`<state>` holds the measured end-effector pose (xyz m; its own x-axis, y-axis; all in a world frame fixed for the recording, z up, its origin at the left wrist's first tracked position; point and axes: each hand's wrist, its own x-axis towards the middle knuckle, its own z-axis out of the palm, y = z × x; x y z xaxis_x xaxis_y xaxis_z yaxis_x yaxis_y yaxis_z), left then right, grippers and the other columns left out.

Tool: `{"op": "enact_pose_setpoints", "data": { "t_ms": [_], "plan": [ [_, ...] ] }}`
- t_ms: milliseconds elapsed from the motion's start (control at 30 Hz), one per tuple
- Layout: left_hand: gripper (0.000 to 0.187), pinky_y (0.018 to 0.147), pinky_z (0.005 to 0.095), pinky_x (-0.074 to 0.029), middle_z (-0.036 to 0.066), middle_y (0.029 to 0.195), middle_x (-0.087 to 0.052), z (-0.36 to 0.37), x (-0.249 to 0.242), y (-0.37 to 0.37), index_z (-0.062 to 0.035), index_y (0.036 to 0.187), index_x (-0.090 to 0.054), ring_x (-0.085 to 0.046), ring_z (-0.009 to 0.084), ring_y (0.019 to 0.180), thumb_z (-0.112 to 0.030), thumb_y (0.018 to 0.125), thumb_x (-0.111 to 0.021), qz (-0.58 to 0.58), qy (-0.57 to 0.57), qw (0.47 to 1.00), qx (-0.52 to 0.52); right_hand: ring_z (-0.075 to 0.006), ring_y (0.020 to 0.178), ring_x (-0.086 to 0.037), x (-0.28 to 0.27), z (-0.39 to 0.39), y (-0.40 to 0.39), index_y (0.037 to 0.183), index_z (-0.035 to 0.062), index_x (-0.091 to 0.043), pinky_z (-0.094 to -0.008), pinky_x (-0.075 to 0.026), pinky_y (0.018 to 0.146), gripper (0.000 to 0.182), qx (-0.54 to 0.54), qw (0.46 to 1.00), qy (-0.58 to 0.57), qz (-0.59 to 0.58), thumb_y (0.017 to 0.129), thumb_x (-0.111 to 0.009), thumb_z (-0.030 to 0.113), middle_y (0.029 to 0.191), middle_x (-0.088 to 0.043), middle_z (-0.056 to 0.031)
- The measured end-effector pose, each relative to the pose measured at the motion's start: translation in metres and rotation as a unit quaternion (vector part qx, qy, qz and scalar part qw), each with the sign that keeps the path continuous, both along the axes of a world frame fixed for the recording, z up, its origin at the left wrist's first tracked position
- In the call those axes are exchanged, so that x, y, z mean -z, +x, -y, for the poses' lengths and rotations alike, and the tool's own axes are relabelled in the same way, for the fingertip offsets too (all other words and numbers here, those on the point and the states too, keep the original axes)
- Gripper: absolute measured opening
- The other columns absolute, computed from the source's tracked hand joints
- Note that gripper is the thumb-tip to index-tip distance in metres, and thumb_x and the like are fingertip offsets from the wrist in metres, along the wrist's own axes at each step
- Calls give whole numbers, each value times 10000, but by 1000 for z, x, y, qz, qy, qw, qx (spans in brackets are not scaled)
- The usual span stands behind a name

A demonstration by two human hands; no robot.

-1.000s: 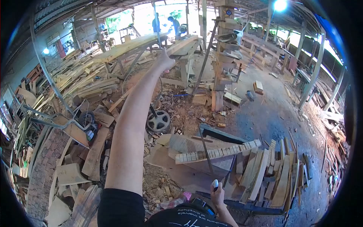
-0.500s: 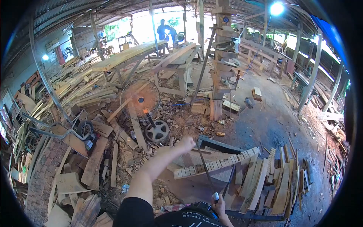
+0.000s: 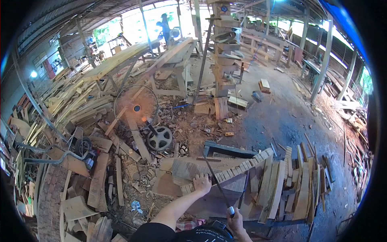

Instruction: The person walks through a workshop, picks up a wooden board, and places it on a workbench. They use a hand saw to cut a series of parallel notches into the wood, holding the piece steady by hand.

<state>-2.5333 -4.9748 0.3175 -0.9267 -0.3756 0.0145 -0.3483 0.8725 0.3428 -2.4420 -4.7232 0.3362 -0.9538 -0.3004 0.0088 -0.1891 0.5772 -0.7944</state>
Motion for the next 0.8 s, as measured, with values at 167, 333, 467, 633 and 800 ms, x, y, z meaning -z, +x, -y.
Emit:
{"op": "enact_pose_setpoints", "data": {
  "t_ms": [167,333,467,633,800],
  "plan": [
    [298,863,483,-372,129,1062,-566,-10,-6,-9,-74,1015,-624,-494,320,1046,-272,795,-588,5,-6,997,-71,-462,713,-587,0,2,3,865,40,-466,-470,-445,577,246,15,999,19,24,881,-625,226,726,-579,-239],
    [267,862,472,-359,126,1071,-556,-13,-10,-10,-74,992,-624,-486,312,1048,-250,798,-575,2,0,997,-81,-444,738,-603,-5,5,6,929,41,-503,-449,-463,613,215,22,999,17,36,884,-623,215,757,-594,-229],
    [252,848,461,-360,122,1060,-560,-12,-13,-7,-77,978,-625,-494,307,1031,-231,785,-576,2,-8,998,-59,-433,758,-610,-15,7,9,956,45,-516,-438,-470,632,203,34,996,22,75,883,-624,200,784,-605,-222],
    [248,855,458,-362,120,1059,-563,-10,-15,-10,-75,978,-626,-499,300,1035,-214,778,-576,9,-5,999,-53,-425,770,-614,-6,9,11,988,46,-529,-431,-473,639,201,39,996,7,79,883,-624,188,818,-617,-216],
    [232,868,458,-367,127,1071,-572,-13,-9,-15,-74,978,-630,-500,299,1050,-204,808,-540,-6,-9,997,-79,-435,771,-609,-5,10,11,974,42,-523,-432,-472,637,202,43,998,8,43,884,-624,193,807,-607,-223]
  ]
}}
